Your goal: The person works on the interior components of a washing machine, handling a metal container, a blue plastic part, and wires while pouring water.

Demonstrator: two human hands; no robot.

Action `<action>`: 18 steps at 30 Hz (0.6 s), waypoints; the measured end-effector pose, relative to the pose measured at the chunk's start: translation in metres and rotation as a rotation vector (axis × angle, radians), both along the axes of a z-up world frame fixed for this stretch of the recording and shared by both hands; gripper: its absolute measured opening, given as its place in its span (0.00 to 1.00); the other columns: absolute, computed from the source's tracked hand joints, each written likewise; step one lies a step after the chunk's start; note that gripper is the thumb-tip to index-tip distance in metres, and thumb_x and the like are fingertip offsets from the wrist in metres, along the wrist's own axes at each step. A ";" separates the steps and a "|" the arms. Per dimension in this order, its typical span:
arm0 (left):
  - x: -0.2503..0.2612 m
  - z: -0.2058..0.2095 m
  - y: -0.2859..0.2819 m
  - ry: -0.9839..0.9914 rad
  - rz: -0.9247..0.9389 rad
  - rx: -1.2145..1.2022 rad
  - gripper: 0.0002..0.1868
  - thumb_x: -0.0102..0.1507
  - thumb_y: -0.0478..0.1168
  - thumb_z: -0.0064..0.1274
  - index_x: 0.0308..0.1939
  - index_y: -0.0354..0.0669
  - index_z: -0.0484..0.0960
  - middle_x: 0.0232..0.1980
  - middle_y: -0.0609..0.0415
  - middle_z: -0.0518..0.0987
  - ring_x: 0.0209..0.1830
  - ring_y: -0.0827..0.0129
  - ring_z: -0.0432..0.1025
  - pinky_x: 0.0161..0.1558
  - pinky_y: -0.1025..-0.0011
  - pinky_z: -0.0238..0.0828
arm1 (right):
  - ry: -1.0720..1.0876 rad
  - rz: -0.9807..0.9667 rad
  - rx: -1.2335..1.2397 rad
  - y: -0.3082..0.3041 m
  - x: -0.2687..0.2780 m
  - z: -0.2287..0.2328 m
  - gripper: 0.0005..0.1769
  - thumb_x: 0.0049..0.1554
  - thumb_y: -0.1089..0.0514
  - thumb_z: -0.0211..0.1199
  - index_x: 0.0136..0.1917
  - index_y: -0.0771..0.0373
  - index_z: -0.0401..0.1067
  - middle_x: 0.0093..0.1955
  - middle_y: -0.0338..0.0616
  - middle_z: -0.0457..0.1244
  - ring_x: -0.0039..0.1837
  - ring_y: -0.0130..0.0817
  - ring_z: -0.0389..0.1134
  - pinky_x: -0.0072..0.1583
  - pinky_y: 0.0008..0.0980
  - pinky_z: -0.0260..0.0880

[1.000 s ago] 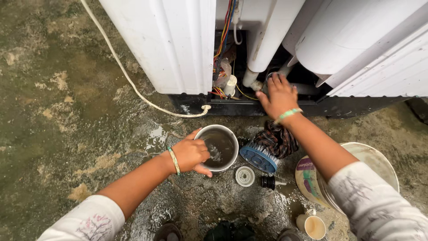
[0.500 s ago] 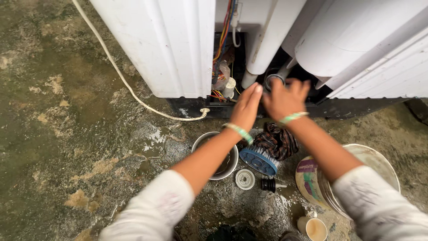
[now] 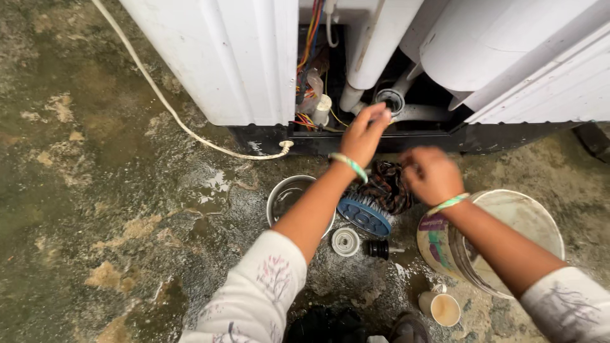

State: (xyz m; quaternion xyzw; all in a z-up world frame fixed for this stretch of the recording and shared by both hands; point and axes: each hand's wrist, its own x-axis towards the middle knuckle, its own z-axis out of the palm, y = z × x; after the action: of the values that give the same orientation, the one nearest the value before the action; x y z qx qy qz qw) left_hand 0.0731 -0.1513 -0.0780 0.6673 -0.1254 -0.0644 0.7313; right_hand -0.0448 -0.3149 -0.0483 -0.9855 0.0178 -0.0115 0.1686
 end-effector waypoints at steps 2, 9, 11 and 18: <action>-0.029 -0.003 -0.001 -0.205 0.127 0.025 0.19 0.65 0.46 0.57 0.56 0.40 0.81 0.58 0.49 0.83 0.61 0.61 0.77 0.65 0.65 0.69 | 0.400 -0.009 -0.056 -0.009 0.009 -0.043 0.21 0.57 0.49 0.59 0.63 0.50 0.74 0.61 0.51 0.70 0.61 0.51 0.72 0.64 0.46 0.71; -0.085 -0.024 -0.008 -0.110 0.148 0.209 0.15 0.64 0.39 0.54 0.54 0.43 0.81 0.54 0.47 0.84 0.55 0.56 0.78 0.57 0.63 0.73 | 0.502 0.064 -0.316 -0.014 0.020 -0.162 0.23 0.58 0.55 0.57 0.66 0.60 0.70 0.65 0.59 0.64 0.62 0.54 0.70 0.58 0.48 0.73; -0.084 -0.044 -0.008 -0.066 0.138 0.277 0.15 0.63 0.39 0.55 0.53 0.43 0.81 0.53 0.47 0.84 0.55 0.55 0.78 0.56 0.62 0.73 | 0.624 0.040 -0.332 -0.014 0.018 -0.154 0.20 0.60 0.53 0.56 0.62 0.61 0.75 0.63 0.56 0.68 0.63 0.51 0.72 0.62 0.45 0.73; -0.090 -0.093 -0.015 0.013 0.097 0.444 0.16 0.60 0.37 0.56 0.52 0.43 0.82 0.54 0.45 0.83 0.55 0.53 0.77 0.56 0.60 0.73 | 0.581 -0.197 -0.347 -0.041 0.021 -0.144 0.38 0.50 0.40 0.70 0.65 0.66 0.68 0.61 0.59 0.65 0.58 0.53 0.70 0.55 0.48 0.73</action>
State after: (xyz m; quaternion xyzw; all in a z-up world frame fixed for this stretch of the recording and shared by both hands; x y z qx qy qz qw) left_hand -0.0165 -0.1664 -0.1713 0.8166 -0.0713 -0.0596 0.5697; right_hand -0.0239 -0.3563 -0.1921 -0.9551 0.1576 0.2503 -0.0155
